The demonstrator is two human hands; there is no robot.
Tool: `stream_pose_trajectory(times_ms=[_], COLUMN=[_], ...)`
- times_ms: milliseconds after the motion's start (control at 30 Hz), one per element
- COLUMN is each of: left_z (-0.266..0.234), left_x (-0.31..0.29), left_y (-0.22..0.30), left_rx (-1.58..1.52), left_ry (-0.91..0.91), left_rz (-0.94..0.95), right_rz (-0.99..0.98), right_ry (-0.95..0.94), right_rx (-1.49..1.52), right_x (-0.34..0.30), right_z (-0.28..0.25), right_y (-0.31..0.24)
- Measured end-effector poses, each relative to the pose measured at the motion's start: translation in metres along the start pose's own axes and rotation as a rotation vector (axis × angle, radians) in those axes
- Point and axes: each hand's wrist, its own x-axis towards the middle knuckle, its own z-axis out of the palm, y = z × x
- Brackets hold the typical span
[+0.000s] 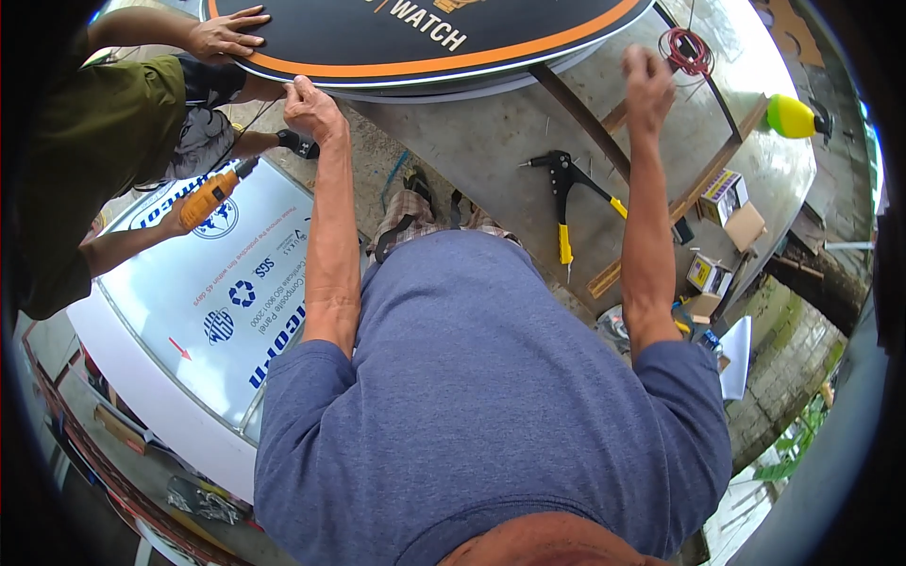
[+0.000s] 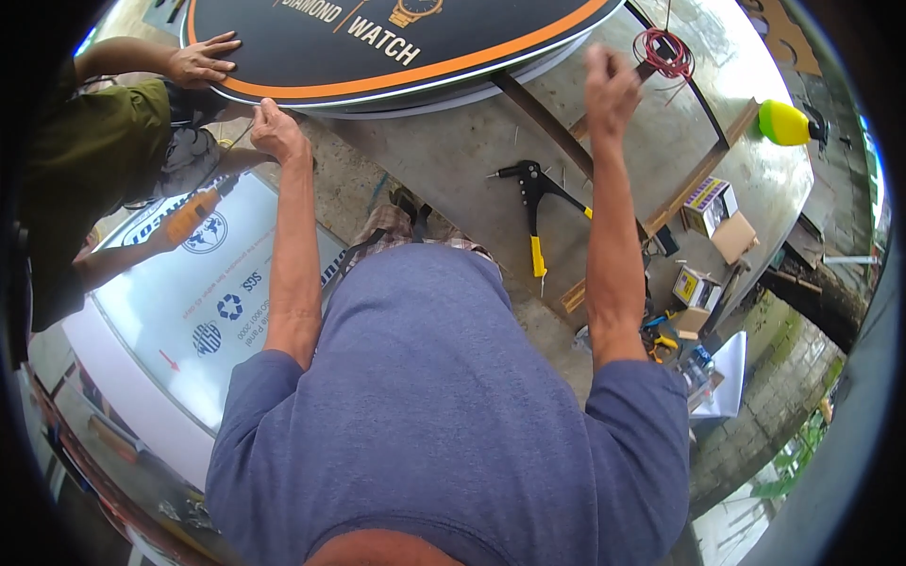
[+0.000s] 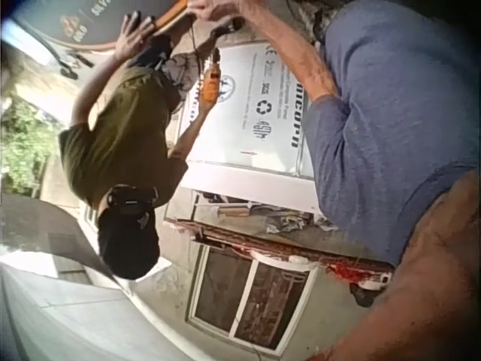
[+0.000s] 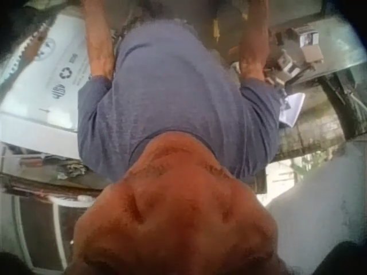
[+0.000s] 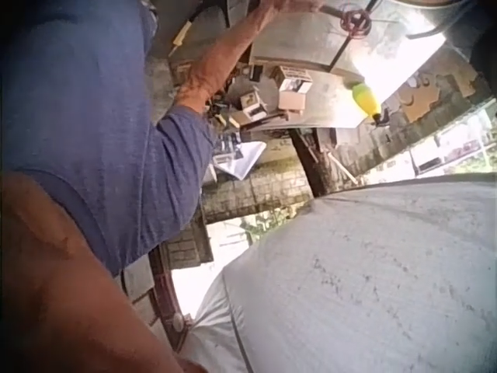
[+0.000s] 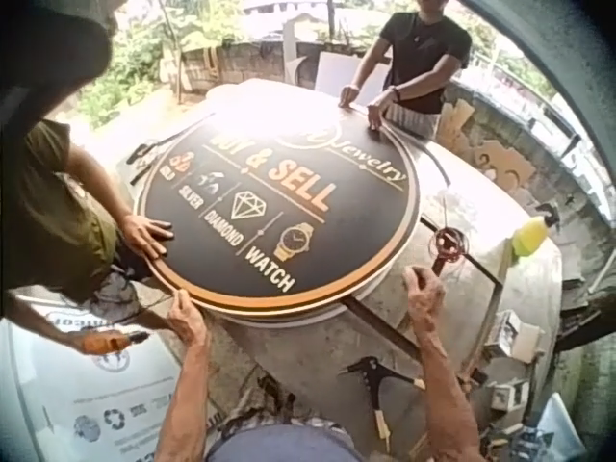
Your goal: Assembling a circular business sign onto a frame using a hand riveter and electric drill.
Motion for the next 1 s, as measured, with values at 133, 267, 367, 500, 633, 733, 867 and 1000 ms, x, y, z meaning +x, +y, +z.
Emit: stream_pose_trajectory(times_ms=[133,267,367,500,633,733,867,1000], left_z=[0.002,0.004,0.005,0.005,0.000,-0.009,-0.035,-0.083], left_x=[0.003,0.003,0.001,0.002,-0.003,-0.007,-0.019,-0.047], left_y=[-0.010,-0.015,-0.015,-0.009,0.005,0.020,0.032,0.036], left_rx=[-0.111,-0.164,-0.224,-0.271,-0.465,-0.515,-0.566,-0.568], left_ry=[-0.042,-0.064,-0.062,-0.052,-0.103,-0.105,-0.183,-0.609], left_rz=[-0.090,-0.081,-0.162,-0.152,-0.272,-0.310,-0.319,-0.311], right_rz=[-0.236,-0.110,-0.031,-0.011,-0.052,0.068,0.487,0.515], right_ry=[-0.354,-0.474,-0.498,-0.552,-0.507,-0.554,-0.773,-0.963], right_rx=[-0.480,-0.932,-1.014,-0.933,-0.799,-0.599,0.246,0.778], right_x=[-0.155,-0.219,-0.231,-0.226,-0.229,-0.229,-0.221,-0.209], right_z=[-0.020,-0.017,-0.017,-0.022,-0.026,-0.034,-0.035,-0.004], right_y=[-0.012,0.012,0.034,0.056,0.047,0.016,-0.046,-0.095])
